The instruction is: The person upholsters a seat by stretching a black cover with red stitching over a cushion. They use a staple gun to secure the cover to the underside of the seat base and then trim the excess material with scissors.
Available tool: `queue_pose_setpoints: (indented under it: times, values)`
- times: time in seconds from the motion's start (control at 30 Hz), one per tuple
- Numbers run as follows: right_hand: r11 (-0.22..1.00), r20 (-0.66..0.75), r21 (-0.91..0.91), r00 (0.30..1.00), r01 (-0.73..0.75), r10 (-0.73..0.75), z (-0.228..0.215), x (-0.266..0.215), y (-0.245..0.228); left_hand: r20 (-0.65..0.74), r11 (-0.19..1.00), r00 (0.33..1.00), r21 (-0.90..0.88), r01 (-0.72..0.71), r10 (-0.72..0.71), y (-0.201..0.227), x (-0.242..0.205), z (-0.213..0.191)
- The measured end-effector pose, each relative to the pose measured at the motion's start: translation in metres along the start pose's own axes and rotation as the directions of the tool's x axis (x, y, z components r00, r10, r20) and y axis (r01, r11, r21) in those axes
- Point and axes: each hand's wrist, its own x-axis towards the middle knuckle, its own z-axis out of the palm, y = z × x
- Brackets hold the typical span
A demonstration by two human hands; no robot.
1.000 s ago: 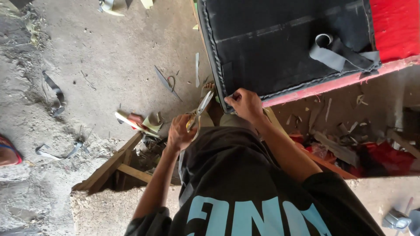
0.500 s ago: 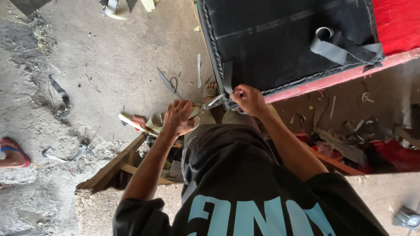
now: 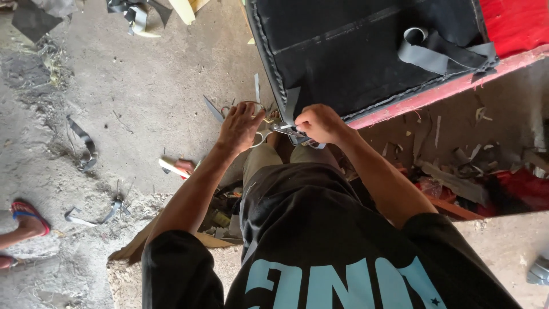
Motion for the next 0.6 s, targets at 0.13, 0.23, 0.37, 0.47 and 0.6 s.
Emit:
queue_pose_setpoints:
  times: [0.13, 0.23, 0.37, 0.47, 0.6]
  values:
    - [0.988, 0.059, -0.079, 0.990, 0.135, -0.131, -0.011, 0.011, -0.006, -0.210, 0.989, 0.970, 0.110, -0.096, 0.118, 0.003, 0.025, 0.019]
    - [0.966, 0.038, -0.058, 0.968, 0.252, -0.250, -0.011, 0.015, -0.001, -0.294, 0.968, 0.941, 0.228, -0.101, 0.168, 0.005, 0.032, 0.015]
    - [0.967, 0.084, -0.034, 0.965, 0.253, -0.250, -0.012, 0.017, 0.002, -0.141, 0.957, 0.983, 0.280, -0.078, 0.122, 0.007, 0.037, 0.007]
    - [0.974, 0.135, -0.010, 0.966, 0.224, -0.221, -0.015, 0.020, -0.005, -0.131, 0.942, 0.985, 0.328, -0.066, 0.115, 0.003, 0.037, 0.020]
    - [0.981, 0.174, 0.025, 0.966, 0.192, -0.193, -0.016, 0.021, -0.005, -0.175, 0.963, 0.977, 0.258, -0.074, 0.122, -0.003, 0.025, 0.042]
